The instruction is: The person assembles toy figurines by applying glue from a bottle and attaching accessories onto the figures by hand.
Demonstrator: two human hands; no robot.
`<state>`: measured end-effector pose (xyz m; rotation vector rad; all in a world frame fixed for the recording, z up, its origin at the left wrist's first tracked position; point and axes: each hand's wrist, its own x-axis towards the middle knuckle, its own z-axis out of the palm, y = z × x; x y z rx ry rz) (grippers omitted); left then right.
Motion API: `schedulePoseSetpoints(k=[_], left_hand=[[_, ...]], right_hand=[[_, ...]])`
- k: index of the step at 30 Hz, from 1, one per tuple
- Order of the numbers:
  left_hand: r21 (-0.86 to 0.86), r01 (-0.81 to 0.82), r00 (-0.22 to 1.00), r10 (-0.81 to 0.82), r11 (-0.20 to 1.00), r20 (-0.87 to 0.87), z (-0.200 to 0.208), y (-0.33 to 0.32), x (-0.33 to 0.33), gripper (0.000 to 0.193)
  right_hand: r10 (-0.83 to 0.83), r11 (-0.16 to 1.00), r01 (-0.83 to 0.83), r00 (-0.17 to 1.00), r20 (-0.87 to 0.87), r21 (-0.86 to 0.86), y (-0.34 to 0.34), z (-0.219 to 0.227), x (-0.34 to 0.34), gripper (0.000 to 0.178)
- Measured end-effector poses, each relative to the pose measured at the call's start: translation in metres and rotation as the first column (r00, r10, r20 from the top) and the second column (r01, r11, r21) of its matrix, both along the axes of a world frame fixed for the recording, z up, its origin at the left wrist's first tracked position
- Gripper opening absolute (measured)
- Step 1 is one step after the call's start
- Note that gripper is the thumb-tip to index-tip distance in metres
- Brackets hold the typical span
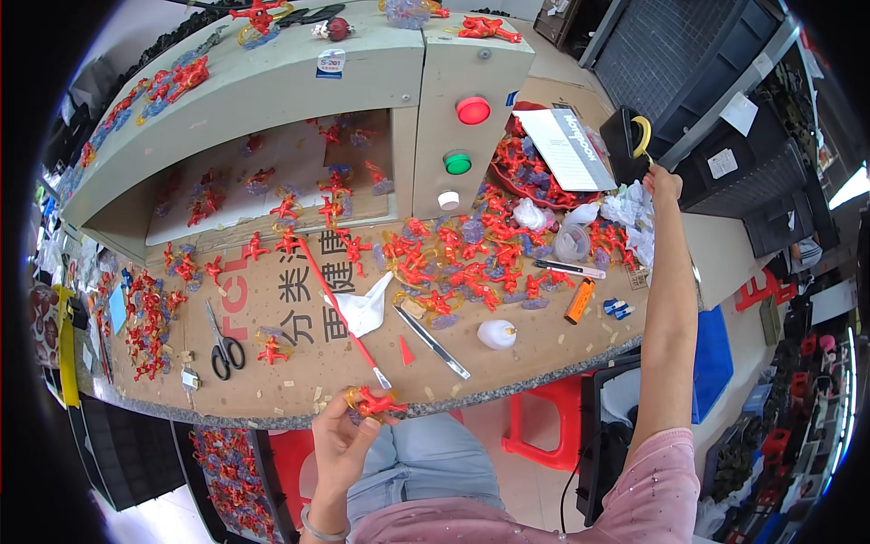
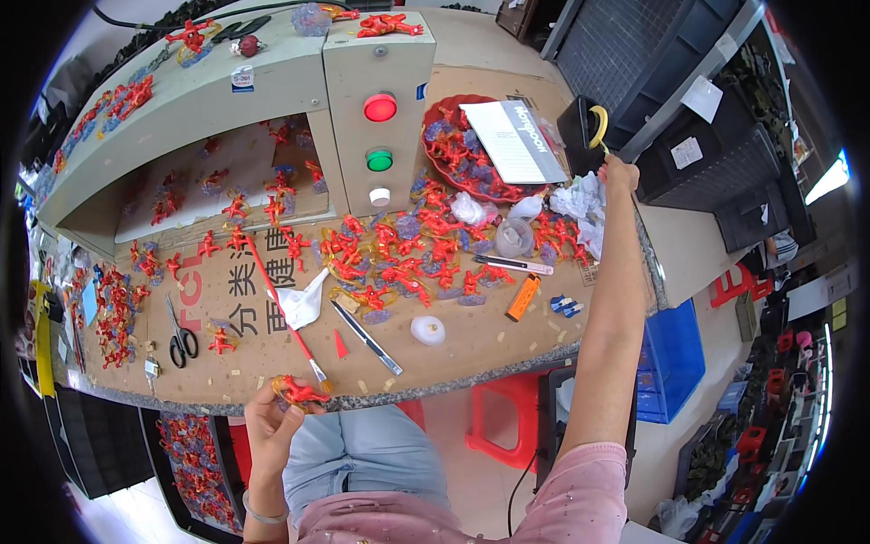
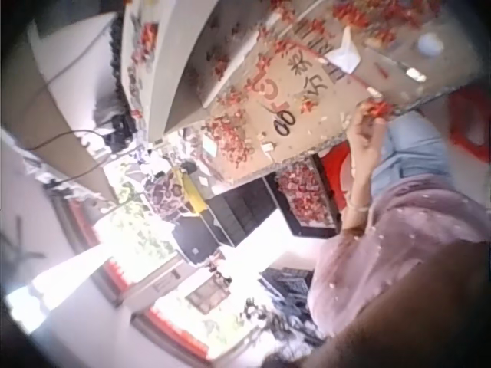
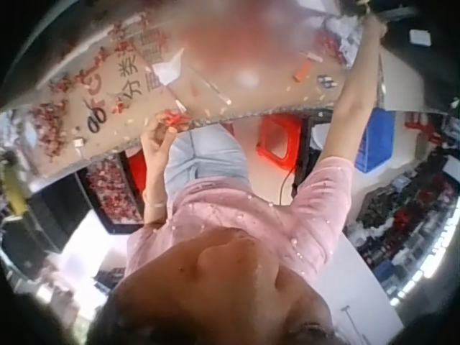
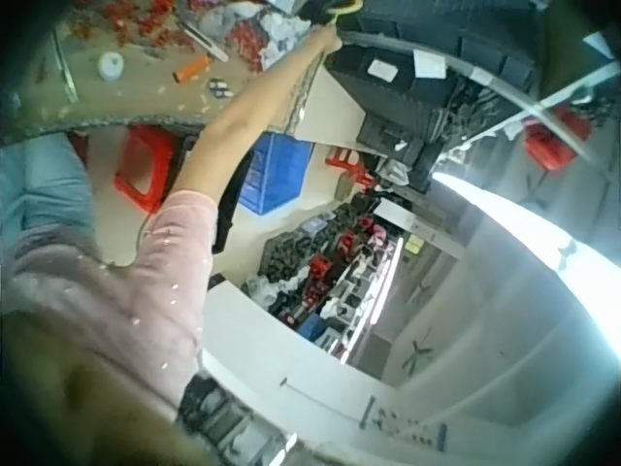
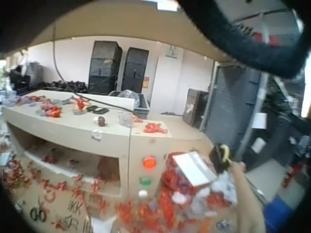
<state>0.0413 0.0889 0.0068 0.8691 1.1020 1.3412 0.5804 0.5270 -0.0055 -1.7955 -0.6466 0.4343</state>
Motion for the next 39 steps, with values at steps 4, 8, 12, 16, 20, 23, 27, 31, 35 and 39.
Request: schedulePoseSetpoints(k=[4,8,12,16,20,23,27,31,35,39], left_hand=[[-0.013,-0.007,1.0,0.007,1.0,0.028,-0.001,0.005,0.003,0.026],[-0.023,0.022,1.0,-0.023,0.999,-0.012,0.0,0.008,0.002,0.026],[-0.026,-0.005,1.0,0.005,1.0,0.008,0.004,0.007,0.005,0.026],[0.033,0.069,0.998,-0.069,0.997,0.011,0.003,0.009,0.003,0.025],[-0.008,-0.009,1.0,0.009,1.0,-0.003,0.005,0.001,0.006,0.024],[0.059,-0.004,0.997,0.0,0.998,0.081,-0.005,0.004,0.007,0.026],[0.059,0.014,0.998,-0.011,0.998,-0.064,-0.004,0.011,0.004,0.028],[0.029,0.018,0.996,-0.015,0.999,-0.092,-0.01,0.003,0.0,0.028],[0.031,-0.008,0.996,0.011,0.999,-0.083,-0.011,-0.014,-0.011,0.021],[0.067,-0.035,0.923,0.058,0.997,-0.38,-0.009,-0.028,-0.021,0.024]], right_hand=[[-0.138,0.987,0.15,0.973,0.184,-0.057,0.001,0.0,-0.009,0.026],[-0.189,0.958,0.257,0.898,0.398,-0.125,-0.007,0.002,-0.035,0.038],[-0.17,0.958,0.261,0.851,0.496,-0.12,-0.01,0.003,-0.044,0.034],[-0.262,0.954,0.294,0.913,0.312,-0.06,-0.007,-0.023,0.048,0.03],[-0.246,0.938,0.336,0.822,0.514,-0.089,0.006,-0.028,-0.012,0.034],[-0.003,0.992,-0.083,0.736,0.676,0.095,-0.014,0.032,-0.012,0.035],[0.463,0.734,-0.532,0.847,0.262,0.422,-0.151,0.108,-0.164,0.019],[0.819,0.353,-0.936,0.316,0.479,0.013,-0.304,0.11,-0.278,0.007],[0.927,-0.047,-0.988,-0.098,0.362,-0.147,-0.356,0.08,-0.358,0.005],[0.786,-0.116,-0.963,-0.239,0.57,-0.244,-0.357,0.055,-0.392,0.01]])
